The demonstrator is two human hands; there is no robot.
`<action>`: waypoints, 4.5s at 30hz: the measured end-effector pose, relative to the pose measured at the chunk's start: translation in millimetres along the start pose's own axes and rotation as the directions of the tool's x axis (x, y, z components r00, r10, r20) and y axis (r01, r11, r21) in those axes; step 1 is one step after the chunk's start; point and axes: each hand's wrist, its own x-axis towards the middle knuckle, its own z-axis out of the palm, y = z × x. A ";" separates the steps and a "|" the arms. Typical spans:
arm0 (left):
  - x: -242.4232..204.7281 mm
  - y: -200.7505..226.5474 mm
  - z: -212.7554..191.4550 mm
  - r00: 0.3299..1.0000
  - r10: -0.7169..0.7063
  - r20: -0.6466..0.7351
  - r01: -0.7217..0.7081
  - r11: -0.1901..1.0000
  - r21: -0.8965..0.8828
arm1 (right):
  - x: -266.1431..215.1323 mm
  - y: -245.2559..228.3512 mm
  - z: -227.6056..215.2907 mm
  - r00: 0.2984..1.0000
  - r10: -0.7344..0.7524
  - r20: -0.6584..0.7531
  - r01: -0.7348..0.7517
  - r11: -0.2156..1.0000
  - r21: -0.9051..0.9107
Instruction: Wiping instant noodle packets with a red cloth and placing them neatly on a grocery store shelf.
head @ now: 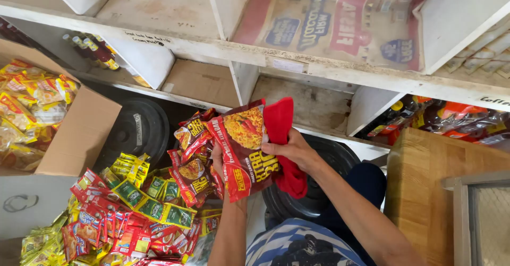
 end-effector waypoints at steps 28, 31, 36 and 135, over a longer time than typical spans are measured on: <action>102.8 12.2 -171.6 0.931 -0.294 -0.216 0.362 0.825 0.434 | -23.4 -51.2 24.3 0.983 -0.164 0.081 0.179 0.953 -0.244; 91.8 28.7 -146.4 0.942 -0.239 -0.237 0.332 0.781 0.530 | -9.6 -34.5 11.6 0.979 -0.174 0.103 0.197 0.939 -0.282; 107.7 48.7 -207.0 0.927 -0.354 -0.126 0.375 0.853 0.363 | 13.1 -15.0 0.9 0.968 -0.250 -0.001 0.246 0.953 -0.179; 133.5 11.3 -212.1 0.751 -0.637 -0.172 0.622 0.595 0.509 | 3.8 -53.3 -12.4 0.879 -0.477 0.013 0.307 0.544 -0.781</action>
